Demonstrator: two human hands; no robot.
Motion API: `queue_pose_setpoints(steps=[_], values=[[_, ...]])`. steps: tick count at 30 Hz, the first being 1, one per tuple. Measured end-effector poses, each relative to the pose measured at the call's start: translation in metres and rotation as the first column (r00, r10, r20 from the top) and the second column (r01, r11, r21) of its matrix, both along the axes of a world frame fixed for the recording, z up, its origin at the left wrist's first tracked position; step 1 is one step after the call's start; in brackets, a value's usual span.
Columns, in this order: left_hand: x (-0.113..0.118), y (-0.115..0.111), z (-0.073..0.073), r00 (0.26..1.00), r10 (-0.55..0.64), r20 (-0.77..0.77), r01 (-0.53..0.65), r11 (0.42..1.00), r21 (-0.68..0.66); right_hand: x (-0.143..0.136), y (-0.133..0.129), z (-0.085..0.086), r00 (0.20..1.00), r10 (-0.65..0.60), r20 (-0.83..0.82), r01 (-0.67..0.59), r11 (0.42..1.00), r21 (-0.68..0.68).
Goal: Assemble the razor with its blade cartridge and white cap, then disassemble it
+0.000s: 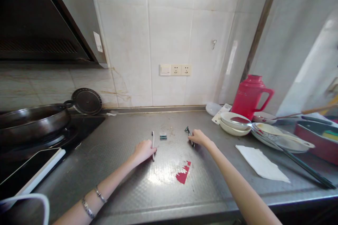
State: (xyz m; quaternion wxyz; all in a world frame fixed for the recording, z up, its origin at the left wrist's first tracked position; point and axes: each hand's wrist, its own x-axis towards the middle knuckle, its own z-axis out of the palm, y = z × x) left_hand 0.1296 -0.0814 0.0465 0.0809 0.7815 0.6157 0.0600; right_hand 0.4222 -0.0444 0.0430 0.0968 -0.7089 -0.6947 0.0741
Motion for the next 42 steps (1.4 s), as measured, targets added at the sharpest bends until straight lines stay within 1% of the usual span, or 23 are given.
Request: queue_pose_setpoints(steps=[5,8,10,13,15,19,22,26,30,33,35,38,40,42], values=[[0.002,-0.003,-0.001,1.0,0.018,0.001,-0.018,1.0,0.015,0.002,0.0,0.0,1.0,0.01,0.011,-0.01,1.0,0.021],[0.006,-0.006,0.001,0.999,0.033,-0.002,-0.033,0.999,0.014,0.0,-0.002,0.007,1.0,0.016,-0.002,-0.015,0.998,0.057],[0.009,-0.007,0.002,1.0,0.024,-0.006,-0.024,0.999,0.041,-0.006,-0.005,0.014,0.999,0.019,-0.026,-0.017,0.996,0.093],[0.019,-0.01,0.005,1.0,-0.016,-0.005,0.016,0.996,0.092,-0.022,-0.01,0.024,0.995,0.039,-0.088,-0.026,0.989,0.142],[0.029,-0.013,0.007,0.999,-0.047,0.011,0.046,0.993,0.11,-0.037,-0.014,0.028,0.987,0.059,-0.147,-0.037,0.988,0.147],[0.05,-0.021,0.012,0.995,-0.087,0.056,0.081,0.991,0.107,-0.067,-0.02,0.03,0.964,0.093,-0.248,-0.062,0.99,0.129],[0.063,-0.025,0.013,0.992,-0.1,0.071,0.093,0.991,0.098,-0.082,-0.025,0.031,0.95,0.104,-0.296,-0.075,0.991,0.106],[0.074,-0.027,0.014,0.989,-0.129,0.075,0.121,0.987,0.104,-0.09,-0.03,0.032,0.972,0.077,-0.22,-0.056,0.993,0.102],[0.082,-0.027,0.011,0.985,-0.145,0.093,0.133,0.983,0.128,-0.091,-0.031,0.03,0.984,0.039,-0.172,-0.017,0.992,0.125],[0.084,-0.025,0.007,0.97,-0.201,0.137,0.179,0.971,0.161,-0.082,-0.027,0.03,0.99,0.023,-0.141,-0.005,0.992,0.126],[0.079,-0.018,0.005,0.951,-0.267,0.155,0.239,0.955,0.177,-0.066,-0.023,0.034,0.992,0.021,-0.126,-0.007,0.994,0.112],[0.061,-0.001,0.008,0.932,-0.329,0.151,0.293,0.931,0.219,-0.028,-0.017,0.042,0.993,0.003,-0.115,0.003,0.998,0.057],[0.046,0.014,0.011,0.938,-0.317,0.136,0.28,0.93,0.238,0.001,-0.014,0.044,0.993,-0.029,-0.114,0.028,1.0,-0.005],[0.031,0.029,0.013,0.946,-0.301,0.118,0.266,0.931,0.249,0.023,-0.012,0.041,0.993,-0.056,-0.108,0.048,0.996,-0.073]])
